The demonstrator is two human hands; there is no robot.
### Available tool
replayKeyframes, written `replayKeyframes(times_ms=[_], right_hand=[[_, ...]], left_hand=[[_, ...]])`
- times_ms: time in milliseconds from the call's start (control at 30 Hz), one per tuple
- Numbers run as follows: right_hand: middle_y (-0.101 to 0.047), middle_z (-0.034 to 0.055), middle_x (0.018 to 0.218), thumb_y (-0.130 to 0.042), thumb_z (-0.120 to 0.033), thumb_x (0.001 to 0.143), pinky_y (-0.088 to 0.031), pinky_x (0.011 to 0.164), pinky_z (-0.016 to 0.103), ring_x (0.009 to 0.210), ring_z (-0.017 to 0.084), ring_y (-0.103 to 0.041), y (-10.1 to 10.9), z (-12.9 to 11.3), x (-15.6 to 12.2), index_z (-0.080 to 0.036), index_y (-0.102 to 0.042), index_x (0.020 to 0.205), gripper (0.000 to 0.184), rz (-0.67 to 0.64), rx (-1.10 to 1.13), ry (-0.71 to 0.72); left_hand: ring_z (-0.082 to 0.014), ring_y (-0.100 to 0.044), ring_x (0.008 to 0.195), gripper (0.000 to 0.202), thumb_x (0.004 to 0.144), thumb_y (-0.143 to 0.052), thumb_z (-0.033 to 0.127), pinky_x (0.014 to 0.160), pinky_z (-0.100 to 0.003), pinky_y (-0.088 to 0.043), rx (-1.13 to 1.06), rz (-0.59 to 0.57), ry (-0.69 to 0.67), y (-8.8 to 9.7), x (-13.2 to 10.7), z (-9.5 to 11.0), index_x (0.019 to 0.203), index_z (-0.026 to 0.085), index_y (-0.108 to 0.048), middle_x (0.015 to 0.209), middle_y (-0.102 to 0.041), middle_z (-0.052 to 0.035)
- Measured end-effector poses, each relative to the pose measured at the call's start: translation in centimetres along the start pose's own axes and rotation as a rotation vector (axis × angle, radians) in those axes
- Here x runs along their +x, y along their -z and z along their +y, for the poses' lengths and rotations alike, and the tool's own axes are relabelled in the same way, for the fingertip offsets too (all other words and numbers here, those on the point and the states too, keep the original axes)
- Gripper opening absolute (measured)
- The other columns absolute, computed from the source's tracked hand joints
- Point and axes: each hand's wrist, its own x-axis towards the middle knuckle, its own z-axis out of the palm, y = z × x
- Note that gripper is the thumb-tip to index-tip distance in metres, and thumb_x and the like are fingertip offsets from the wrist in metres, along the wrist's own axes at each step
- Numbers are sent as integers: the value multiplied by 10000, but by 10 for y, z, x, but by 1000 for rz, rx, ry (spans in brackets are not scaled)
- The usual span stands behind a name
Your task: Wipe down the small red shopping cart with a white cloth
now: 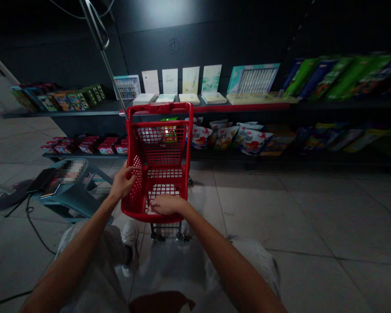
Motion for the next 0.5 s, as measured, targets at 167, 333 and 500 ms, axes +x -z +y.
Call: replayKeyframes(times_ms=[167, 333, 500], right_hand=[[-764, 93, 1074, -457, -149, 949, -415, 771, 249, 918, 183, -652, -1, 2, -4, -146, -759, 1014, 308, 13, 77, -9], [-751, 113, 1090, -455, -140, 951, -411, 786, 263, 935, 197, -640, 1, 5, -18, -137, -740, 995, 288, 44, 66, -50], [-727, 105, 1064, -443, -127, 955, -429, 835, 260, 909, 181, -614, 1, 6, -33, -128, -697, 1014, 261, 96, 182, 45]], left_hand=[[-251, -527, 1414, 282, 875, -569, 255, 1223, -400, -368, 16, -1, 10, -6, 7, 5, 1098, 234, -741, 1525, -537, -76], [-257, -509, 1434, 256, 890, -603, 280, 1218, -394, -373, -1, -26, -6, -16, 13, 14, 1098, 228, -742, 1560, -511, -76], [-258, -479, 1461, 243, 901, -605, 298, 1226, -403, -360, -34, -42, -15, -29, 19, 19, 1088, 217, -737, 1562, -518, -86]])
